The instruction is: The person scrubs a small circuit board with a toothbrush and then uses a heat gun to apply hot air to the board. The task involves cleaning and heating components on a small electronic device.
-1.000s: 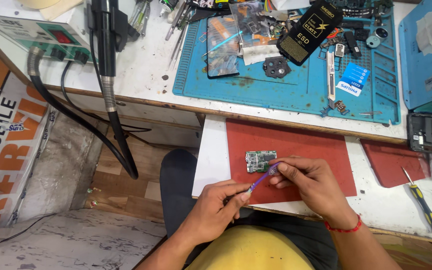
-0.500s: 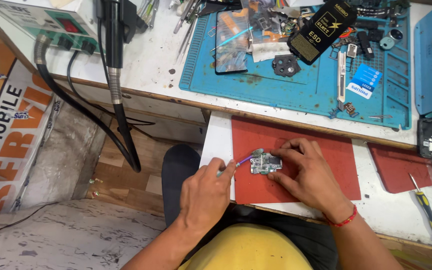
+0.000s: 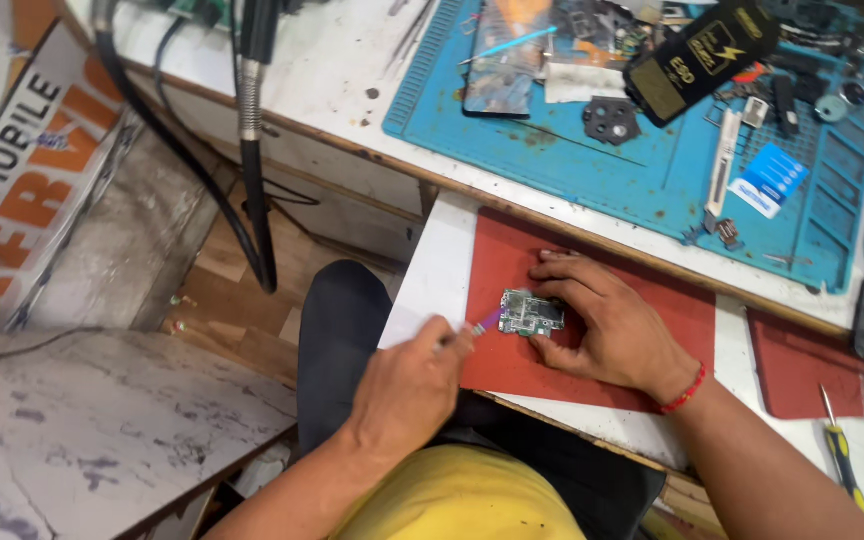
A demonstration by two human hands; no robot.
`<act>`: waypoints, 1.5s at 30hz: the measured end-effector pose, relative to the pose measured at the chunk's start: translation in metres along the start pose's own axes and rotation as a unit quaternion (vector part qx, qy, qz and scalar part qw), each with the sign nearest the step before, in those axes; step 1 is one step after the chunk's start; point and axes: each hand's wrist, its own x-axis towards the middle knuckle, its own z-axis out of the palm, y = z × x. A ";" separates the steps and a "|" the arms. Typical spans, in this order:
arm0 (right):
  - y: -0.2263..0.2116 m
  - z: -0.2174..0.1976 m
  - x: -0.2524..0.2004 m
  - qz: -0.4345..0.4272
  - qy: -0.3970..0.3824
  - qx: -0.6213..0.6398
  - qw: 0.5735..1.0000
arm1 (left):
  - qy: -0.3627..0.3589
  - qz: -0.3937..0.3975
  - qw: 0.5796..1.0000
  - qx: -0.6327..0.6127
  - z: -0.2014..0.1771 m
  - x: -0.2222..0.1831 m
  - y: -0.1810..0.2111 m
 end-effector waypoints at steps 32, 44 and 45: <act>0.015 -0.003 -0.009 0.046 -0.026 0.039 0.998 | 0.012 0.012 0.999 0.037 -0.001 0.001 0.018; 0.016 -0.003 -0.008 0.046 -0.021 0.047 0.998 | -0.011 -0.006 1.000 0.013 -0.005 0.005 0.012; 0.016 -0.004 -0.008 0.049 -0.026 0.054 0.997 | -0.015 0.002 1.000 0.015 -0.004 0.004 0.013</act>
